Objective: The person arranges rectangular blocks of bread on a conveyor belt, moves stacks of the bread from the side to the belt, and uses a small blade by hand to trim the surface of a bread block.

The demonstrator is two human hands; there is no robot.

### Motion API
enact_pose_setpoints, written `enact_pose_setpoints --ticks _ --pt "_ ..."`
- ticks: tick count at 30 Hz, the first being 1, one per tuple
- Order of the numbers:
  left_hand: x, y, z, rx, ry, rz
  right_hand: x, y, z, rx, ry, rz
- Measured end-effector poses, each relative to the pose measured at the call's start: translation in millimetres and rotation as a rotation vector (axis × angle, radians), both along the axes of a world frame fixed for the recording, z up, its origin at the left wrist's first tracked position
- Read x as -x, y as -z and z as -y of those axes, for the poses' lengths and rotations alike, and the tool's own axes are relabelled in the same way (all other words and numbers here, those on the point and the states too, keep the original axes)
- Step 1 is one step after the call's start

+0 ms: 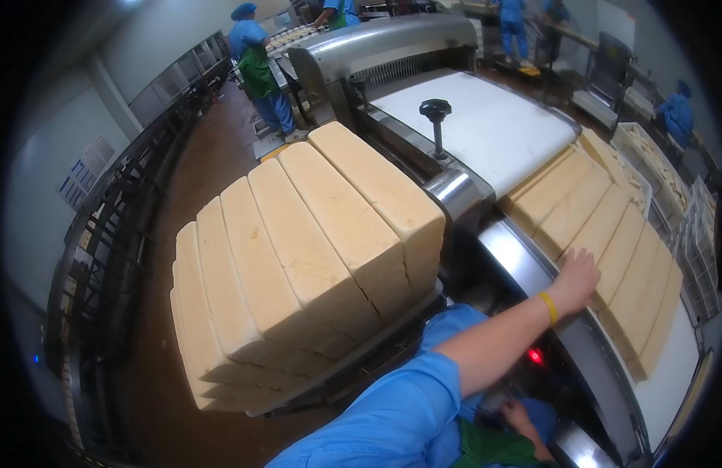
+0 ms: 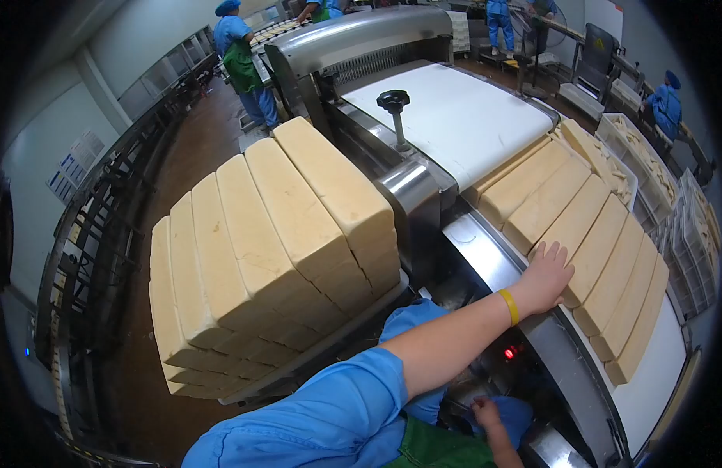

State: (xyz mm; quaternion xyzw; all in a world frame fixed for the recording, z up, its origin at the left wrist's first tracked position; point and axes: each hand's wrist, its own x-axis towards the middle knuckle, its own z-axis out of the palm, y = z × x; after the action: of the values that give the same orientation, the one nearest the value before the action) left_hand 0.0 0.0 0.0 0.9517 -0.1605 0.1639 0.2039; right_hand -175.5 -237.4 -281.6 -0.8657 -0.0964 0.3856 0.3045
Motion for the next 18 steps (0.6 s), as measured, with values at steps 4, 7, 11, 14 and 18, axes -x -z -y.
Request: enact_pose_setpoints --ticks 4,7,11,14,18 --pt "-0.7 0.2 -3.1 0.012 0.019 0.036 -14.8 14.4 0.6 -0.252 0.386 -0.108" --pt "-0.7 -0.2 -3.8 0.010 0.024 0.042 -26.2 2.2 -1.1 -0.515 0.738 -0.220" --pt "-1.3 1.1 -1.8 -0.008 0.014 0.047 -53.3 -25.6 -2.0 -0.699 1.098 -0.282" --pt "0.1 -3.2 -1.9 -0.015 0.019 0.017 -65.2 -37.5 -2.4 -0.805 1.278 -0.273" --pt "-0.5 -3.0 -2.0 -0.002 0.023 0.016 -76.6 -29.5 12.5 -0.891 1.240 -0.368"
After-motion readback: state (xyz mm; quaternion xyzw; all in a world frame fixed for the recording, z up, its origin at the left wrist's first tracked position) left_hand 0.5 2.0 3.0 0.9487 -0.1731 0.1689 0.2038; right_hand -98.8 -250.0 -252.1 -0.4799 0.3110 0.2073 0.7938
